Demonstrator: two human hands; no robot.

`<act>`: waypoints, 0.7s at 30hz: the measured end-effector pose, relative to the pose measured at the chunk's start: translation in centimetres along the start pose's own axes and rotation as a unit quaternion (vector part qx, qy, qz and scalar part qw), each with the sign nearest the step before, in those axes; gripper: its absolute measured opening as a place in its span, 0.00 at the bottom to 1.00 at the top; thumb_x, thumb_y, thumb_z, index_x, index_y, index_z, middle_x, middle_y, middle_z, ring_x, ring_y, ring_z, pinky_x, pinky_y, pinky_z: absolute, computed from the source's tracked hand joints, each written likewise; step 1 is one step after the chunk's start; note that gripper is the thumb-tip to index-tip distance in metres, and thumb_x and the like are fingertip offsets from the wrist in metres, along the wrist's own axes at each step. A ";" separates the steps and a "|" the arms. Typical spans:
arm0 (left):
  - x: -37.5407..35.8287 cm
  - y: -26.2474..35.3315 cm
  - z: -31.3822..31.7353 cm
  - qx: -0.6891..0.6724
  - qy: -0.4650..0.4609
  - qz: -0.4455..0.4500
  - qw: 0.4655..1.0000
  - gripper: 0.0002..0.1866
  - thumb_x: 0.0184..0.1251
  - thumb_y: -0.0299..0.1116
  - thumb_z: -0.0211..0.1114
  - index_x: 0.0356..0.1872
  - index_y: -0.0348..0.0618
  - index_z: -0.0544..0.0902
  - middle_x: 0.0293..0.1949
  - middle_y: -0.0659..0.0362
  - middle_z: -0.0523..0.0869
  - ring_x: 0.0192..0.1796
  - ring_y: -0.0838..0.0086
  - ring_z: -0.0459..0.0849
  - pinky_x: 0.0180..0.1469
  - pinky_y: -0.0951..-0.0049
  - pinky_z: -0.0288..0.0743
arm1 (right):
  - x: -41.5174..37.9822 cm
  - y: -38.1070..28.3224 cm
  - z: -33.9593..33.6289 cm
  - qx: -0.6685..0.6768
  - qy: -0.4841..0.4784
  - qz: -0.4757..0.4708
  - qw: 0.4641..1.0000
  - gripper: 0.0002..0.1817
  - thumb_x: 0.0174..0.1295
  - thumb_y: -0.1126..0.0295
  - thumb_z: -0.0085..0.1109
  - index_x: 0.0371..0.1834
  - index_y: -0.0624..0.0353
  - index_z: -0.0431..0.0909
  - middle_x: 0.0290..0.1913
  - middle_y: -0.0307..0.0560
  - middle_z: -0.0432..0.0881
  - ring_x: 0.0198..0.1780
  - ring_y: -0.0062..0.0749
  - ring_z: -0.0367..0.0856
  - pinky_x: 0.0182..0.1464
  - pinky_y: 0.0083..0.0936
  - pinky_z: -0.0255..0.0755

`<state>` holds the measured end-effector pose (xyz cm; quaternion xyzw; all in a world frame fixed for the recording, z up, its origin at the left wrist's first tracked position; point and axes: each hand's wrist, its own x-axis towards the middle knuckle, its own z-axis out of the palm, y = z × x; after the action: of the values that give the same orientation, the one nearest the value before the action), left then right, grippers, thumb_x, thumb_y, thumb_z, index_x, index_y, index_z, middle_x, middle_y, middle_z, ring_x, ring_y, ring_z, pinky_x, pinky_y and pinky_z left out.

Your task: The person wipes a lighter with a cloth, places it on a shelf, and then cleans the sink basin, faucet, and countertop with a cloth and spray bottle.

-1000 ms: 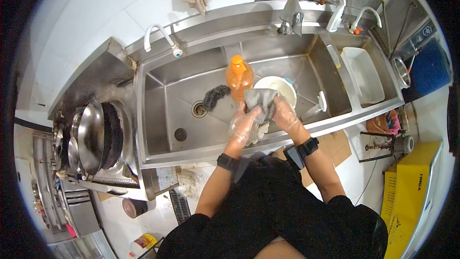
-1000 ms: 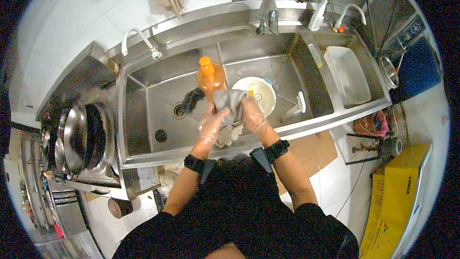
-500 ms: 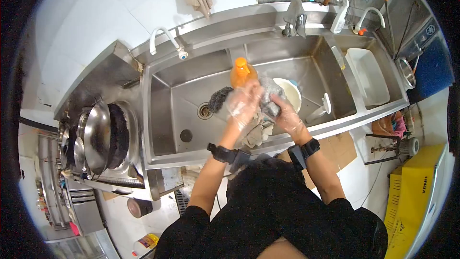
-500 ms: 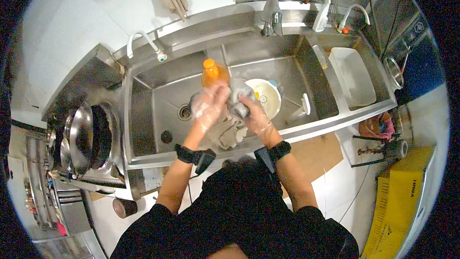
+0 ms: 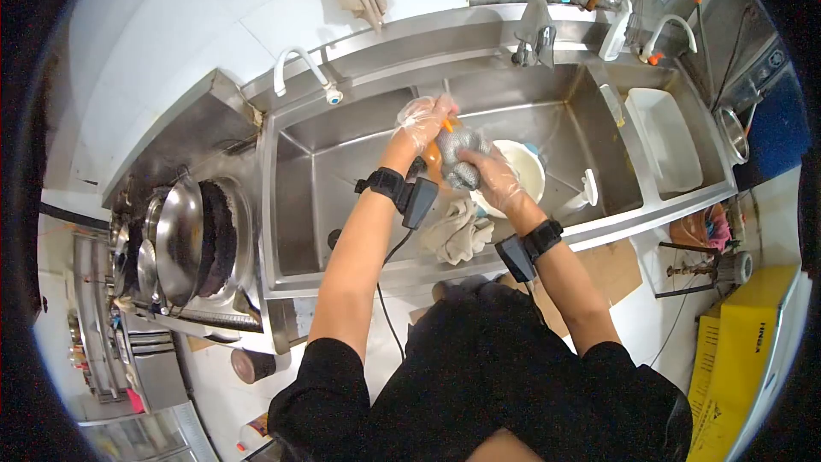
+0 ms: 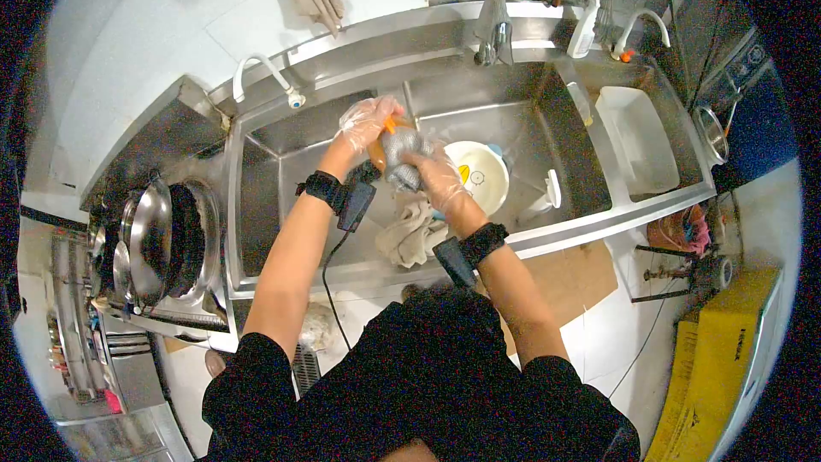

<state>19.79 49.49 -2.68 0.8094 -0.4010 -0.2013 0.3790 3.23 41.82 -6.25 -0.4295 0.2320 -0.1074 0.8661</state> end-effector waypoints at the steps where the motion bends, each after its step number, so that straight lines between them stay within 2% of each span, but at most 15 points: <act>1: -0.2 0.3 0.1 0.000 -0.002 -0.003 1.000 0.31 0.70 0.58 0.42 0.39 0.41 0.85 0.36 0.47 0.85 0.43 0.56 0.83 0.50 0.63 0.72 | -0.1 0.0 0.0 0.002 0.001 0.003 1.000 0.20 0.62 0.75 0.59 0.57 0.65 0.69 0.48 0.48 0.79 0.48 0.33 0.82 0.51 0.29 0.79; 3: -0.2 0.5 0.2 0.029 0.015 -0.002 0.999 0.32 0.70 0.57 0.40 0.37 0.40 0.85 0.37 0.48 0.86 0.43 0.57 0.83 0.50 0.63 0.72 | -0.6 -0.6 0.5 0.024 -0.022 0.005 0.999 0.21 0.62 0.75 0.59 0.58 0.65 0.67 0.49 0.48 0.79 0.48 0.33 0.82 0.51 0.30 0.79; 9: -0.7 0.9 0.7 0.004 0.033 -0.017 0.999 0.33 0.70 0.58 0.37 0.40 0.40 0.84 0.36 0.49 0.86 0.43 0.55 0.83 0.50 0.62 0.72 | -0.6 -0.4 0.7 0.055 -0.042 -0.001 0.998 0.22 0.63 0.75 0.58 0.59 0.65 0.67 0.49 0.49 0.79 0.49 0.33 0.81 0.52 0.30 0.78; 13: -1.2 1.1 0.9 0.026 0.038 0.001 0.999 0.29 0.72 0.56 0.40 0.40 0.43 0.83 0.32 0.49 0.84 0.39 0.58 0.83 0.47 0.62 0.73 | -0.5 -0.1 0.0 0.053 -0.055 -0.004 0.997 0.21 0.63 0.75 0.58 0.59 0.66 0.67 0.49 0.49 0.79 0.48 0.33 0.81 0.52 0.30 0.78; 15: -1.0 0.9 1.1 0.065 0.050 -0.022 0.996 0.32 0.69 0.58 0.35 0.43 0.45 0.84 0.39 0.48 0.86 0.45 0.52 0.82 0.52 0.61 0.72 | -0.5 -0.4 0.0 0.035 -0.032 0.003 0.999 0.20 0.63 0.75 0.58 0.58 0.67 0.68 0.48 0.49 0.79 0.48 0.33 0.82 0.51 0.30 0.78; 18: -0.6 0.3 1.2 0.107 0.056 -0.023 0.992 0.31 0.69 0.58 0.36 0.42 0.49 0.84 0.40 0.47 0.86 0.47 0.50 0.82 0.53 0.59 0.72 | -0.9 -0.8 0.0 0.017 -0.040 -0.005 0.999 0.20 0.62 0.75 0.58 0.56 0.68 0.69 0.48 0.49 0.80 0.47 0.33 0.82 0.50 0.29 0.79; 19: 0.5 -1.4 1.3 0.125 0.044 -0.011 0.991 0.31 0.70 0.60 0.35 0.45 0.51 0.83 0.40 0.46 0.85 0.49 0.49 0.81 0.54 0.58 0.72 | -1.4 -1.1 0.0 0.022 -0.040 -0.002 0.999 0.19 0.62 0.75 0.58 0.55 0.68 0.70 0.46 0.49 0.80 0.44 0.33 0.83 0.48 0.29 0.80; 21: -0.3 0.2 0.8 0.119 0.076 -0.002 0.990 0.30 0.71 0.60 0.37 0.47 0.50 0.81 0.42 0.46 0.85 0.50 0.48 0.81 0.55 0.58 0.71 | -1.7 -1.5 -0.3 0.018 -0.047 0.004 0.999 0.18 0.62 0.75 0.58 0.55 0.68 0.70 0.45 0.49 0.81 0.44 0.34 0.83 0.48 0.29 0.80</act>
<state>19.04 49.28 -3.06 0.8627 -0.3902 -0.0907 0.3087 1.58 41.36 -4.66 -0.4173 0.1907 -0.0875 0.8842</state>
